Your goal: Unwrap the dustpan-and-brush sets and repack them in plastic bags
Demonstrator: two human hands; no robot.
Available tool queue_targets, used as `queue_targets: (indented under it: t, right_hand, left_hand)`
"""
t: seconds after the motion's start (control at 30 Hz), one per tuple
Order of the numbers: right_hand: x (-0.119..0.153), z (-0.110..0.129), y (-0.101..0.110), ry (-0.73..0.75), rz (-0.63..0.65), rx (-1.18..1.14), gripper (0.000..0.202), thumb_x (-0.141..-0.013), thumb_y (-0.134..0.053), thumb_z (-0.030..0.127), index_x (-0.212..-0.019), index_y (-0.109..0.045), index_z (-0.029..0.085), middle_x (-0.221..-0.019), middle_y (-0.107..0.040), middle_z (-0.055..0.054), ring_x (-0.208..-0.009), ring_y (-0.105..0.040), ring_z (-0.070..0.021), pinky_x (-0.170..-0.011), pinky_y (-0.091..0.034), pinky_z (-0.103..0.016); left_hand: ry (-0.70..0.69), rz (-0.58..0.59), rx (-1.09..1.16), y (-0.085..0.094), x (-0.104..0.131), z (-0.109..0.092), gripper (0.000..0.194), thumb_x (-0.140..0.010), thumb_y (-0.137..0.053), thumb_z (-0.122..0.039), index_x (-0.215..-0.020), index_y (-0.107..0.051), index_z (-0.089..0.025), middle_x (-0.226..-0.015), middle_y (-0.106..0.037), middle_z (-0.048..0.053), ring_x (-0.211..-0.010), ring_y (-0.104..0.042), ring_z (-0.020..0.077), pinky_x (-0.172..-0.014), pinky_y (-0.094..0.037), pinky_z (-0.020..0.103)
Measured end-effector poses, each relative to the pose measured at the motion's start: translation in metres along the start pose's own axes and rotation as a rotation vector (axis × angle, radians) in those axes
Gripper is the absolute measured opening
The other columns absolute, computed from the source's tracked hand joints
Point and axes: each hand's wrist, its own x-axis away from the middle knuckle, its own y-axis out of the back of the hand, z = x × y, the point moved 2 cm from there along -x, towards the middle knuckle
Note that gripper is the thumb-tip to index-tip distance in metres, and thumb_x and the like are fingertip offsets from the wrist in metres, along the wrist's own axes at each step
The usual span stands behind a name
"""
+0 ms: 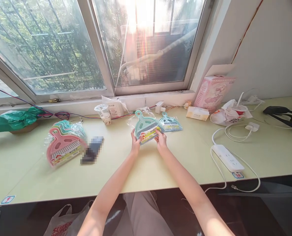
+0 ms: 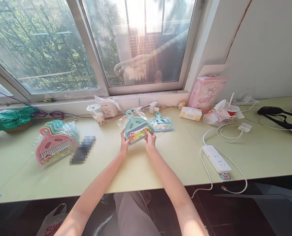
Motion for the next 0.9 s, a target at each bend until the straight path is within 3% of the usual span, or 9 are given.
queue_targets:
  t: [0.1,0.2,0.3,0.43,0.5,0.57,0.67,0.77,0.9]
  right_hand:
    - [0.005,-0.01,0.0,-0.032,-0.064,0.045,0.017,-0.065,-0.071,0.02,-0.081,-0.063,0.019,-0.077,-0.072,0.0,-0.07,-0.068,-0.0132,-0.058,-0.055,-0.019]
    - [0.002,-0.013,0.0,-0.056,-0.043,0.066,0.018,-0.064,-0.071,0.02,-0.081,-0.063,0.019,-0.078,-0.072,0.0,-0.072,-0.068,-0.0135,-0.057,-0.055,-0.02]
    - [-0.007,-0.007,0.004,-0.009,-0.074,0.045,0.022,-0.061,-0.072,0.019,-0.081,-0.062,0.02,-0.081,-0.072,0.0,-0.075,-0.068,-0.0137,-0.057,-0.055,-0.02]
    - [-0.019,0.003,0.015,0.096,-0.212,0.045,0.023,-0.062,-0.074,0.025,-0.079,-0.06,0.02,-0.082,-0.071,-0.001,-0.076,-0.067,-0.015,-0.055,-0.054,-0.022]
    - [-0.022,0.006,0.02,0.136,-0.279,0.075,0.024,-0.063,-0.075,0.031,-0.077,-0.058,0.02,-0.081,-0.07,-0.001,-0.074,-0.066,-0.0152,-0.053,-0.052,-0.023]
    - [-0.022,0.006,0.021,0.163,-0.297,0.088,0.027,-0.063,-0.075,0.036,-0.075,-0.056,0.02,-0.082,-0.07,-0.002,-0.073,-0.065,-0.0145,-0.052,-0.05,-0.022]
    - [-0.016,0.0,0.015,0.16,-0.227,0.087,0.031,-0.062,-0.077,0.038,-0.074,-0.054,0.021,-0.082,-0.07,-0.001,-0.072,-0.065,-0.0135,-0.051,-0.048,-0.021]
    - [-0.006,-0.014,0.007,0.153,-0.076,0.123,0.034,-0.059,-0.079,0.038,-0.076,-0.055,0.021,-0.082,-0.07,-0.001,-0.073,-0.065,-0.0137,-0.054,-0.048,-0.021]
    - [-0.003,-0.017,0.004,0.173,-0.026,0.149,0.037,-0.059,-0.078,0.043,-0.08,-0.058,0.02,-0.082,-0.069,-0.001,-0.075,-0.064,-0.0151,-0.059,-0.05,-0.023]
  left_hand:
    - [0.009,-0.138,-0.028,0.005,0.0,0.0,0.06,-0.084,-0.062,-0.046,-0.136,-0.035,-0.032,-0.131,-0.056,0.008,-0.112,-0.061,0.0234,-0.092,-0.051,0.038]
    - [-0.032,-0.154,-0.128,0.007,0.001,0.0,0.058,-0.086,-0.061,-0.046,-0.136,-0.037,-0.03,-0.131,-0.057,0.008,-0.117,-0.058,0.0235,-0.098,-0.048,0.038]
    - [-0.035,-0.067,-0.179,0.0,0.007,0.004,0.078,-0.08,-0.069,-0.045,-0.144,-0.028,-0.029,-0.136,-0.054,0.01,-0.126,-0.052,0.0249,-0.105,-0.042,0.041]
    - [0.168,0.163,-0.027,-0.021,0.021,0.012,0.108,-0.071,-0.079,-0.046,-0.151,-0.008,-0.037,-0.146,-0.045,0.011,-0.114,-0.062,0.0303,-0.093,-0.052,0.048]
    - [0.291,0.27,0.026,-0.025,0.021,0.012,0.102,-0.072,-0.077,-0.049,-0.151,-0.014,-0.037,-0.146,-0.045,0.012,-0.102,-0.067,0.0313,-0.087,-0.055,0.051]
    - [0.392,0.31,0.021,-0.02,0.015,0.009,0.081,-0.078,-0.065,-0.06,-0.146,-0.031,-0.031,-0.142,-0.05,0.014,-0.101,-0.067,0.0334,-0.085,-0.055,0.052]
    - [0.397,0.231,0.002,-0.004,-0.001,0.002,0.065,-0.083,-0.048,-0.07,-0.128,-0.055,-0.022,-0.129,-0.06,0.015,-0.112,-0.062,0.0354,-0.089,-0.053,0.051]
    - [0.275,0.095,0.045,0.006,-0.005,-0.003,0.055,-0.078,-0.067,-0.057,-0.119,-0.059,-0.021,-0.121,-0.066,0.012,-0.116,-0.06,0.0319,-0.098,-0.049,0.049]
    - [0.294,0.05,0.074,0.001,0.005,0.003,0.062,-0.068,-0.08,-0.042,-0.12,-0.055,-0.019,-0.122,-0.064,0.015,-0.113,-0.061,0.0331,-0.094,-0.052,0.052]
